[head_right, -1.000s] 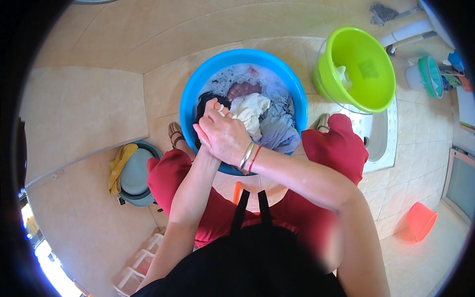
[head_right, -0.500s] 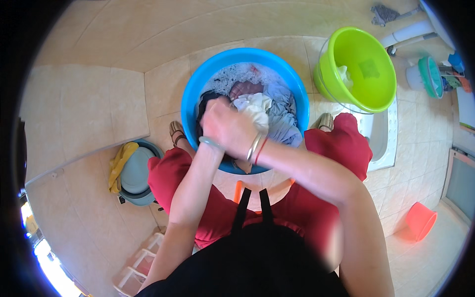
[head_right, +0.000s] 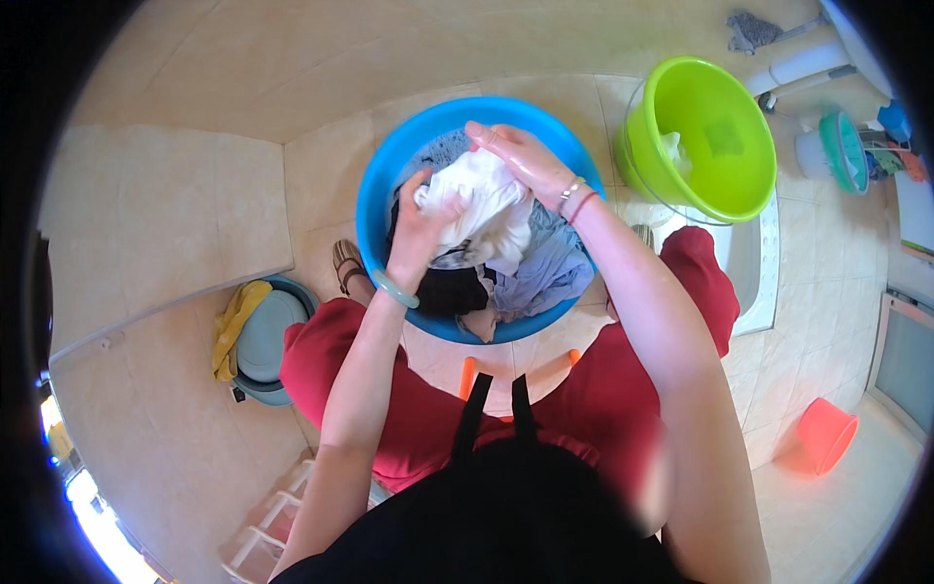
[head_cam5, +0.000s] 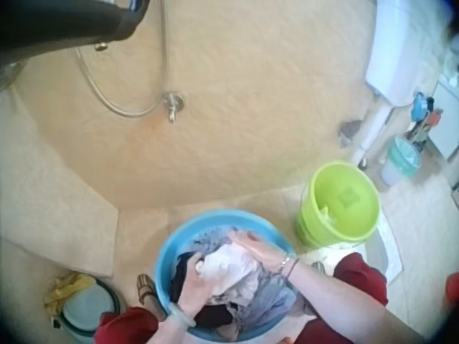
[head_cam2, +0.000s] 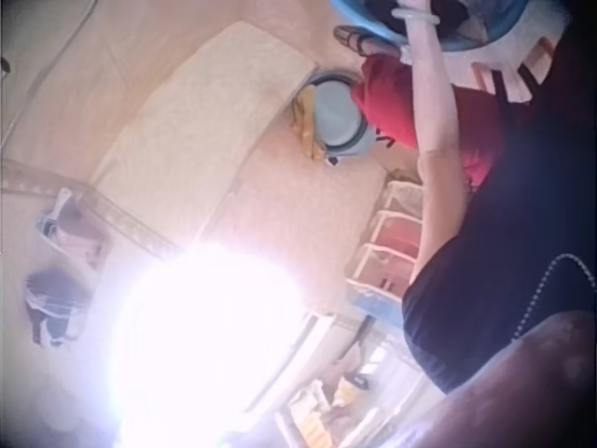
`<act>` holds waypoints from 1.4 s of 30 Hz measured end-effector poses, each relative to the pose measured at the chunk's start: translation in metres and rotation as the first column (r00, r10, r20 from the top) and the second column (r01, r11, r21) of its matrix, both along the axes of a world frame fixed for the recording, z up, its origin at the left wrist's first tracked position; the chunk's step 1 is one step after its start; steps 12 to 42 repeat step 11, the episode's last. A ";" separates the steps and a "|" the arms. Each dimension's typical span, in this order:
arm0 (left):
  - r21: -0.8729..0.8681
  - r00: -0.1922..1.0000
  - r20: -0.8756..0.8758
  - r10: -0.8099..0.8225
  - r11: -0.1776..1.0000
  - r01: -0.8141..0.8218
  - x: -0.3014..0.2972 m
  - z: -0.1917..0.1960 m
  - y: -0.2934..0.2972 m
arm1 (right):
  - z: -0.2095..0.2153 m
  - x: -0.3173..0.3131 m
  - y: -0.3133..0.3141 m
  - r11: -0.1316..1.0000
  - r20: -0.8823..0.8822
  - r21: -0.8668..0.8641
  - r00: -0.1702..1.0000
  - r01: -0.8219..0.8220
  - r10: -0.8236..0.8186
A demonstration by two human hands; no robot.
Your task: The person sits on a small stool and hand-washes a white cloth in a blue basin filled with soapy water. They repeatedly scrub, wring, and rinse the cloth by hand, occasionally lifting it to inspect it before submerging it again.
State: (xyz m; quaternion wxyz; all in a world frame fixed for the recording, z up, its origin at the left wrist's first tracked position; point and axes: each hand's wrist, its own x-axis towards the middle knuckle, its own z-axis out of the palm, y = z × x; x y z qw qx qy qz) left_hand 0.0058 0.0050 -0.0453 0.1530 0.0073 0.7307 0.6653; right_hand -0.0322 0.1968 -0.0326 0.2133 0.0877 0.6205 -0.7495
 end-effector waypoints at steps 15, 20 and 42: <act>0.593 0.877 0.473 -0.086 0.767 -0.245 -0.007 0.049 -0.005 | -0.075 0.042 -0.010 0.870 -0.208 0.480 0.949 -0.113 0.237; 0.593 0.877 0.473 -0.086 0.767 -0.245 -0.007 0.049 -0.005 | -0.075 0.042 -0.010 0.870 -0.208 0.480 0.949 -0.113 0.237; 0.593 0.877 0.473 -0.086 0.767 -0.245 -0.007 0.049 -0.005 | -0.075 0.042 -0.010 0.870 -0.208 0.480 0.949 -0.113 0.237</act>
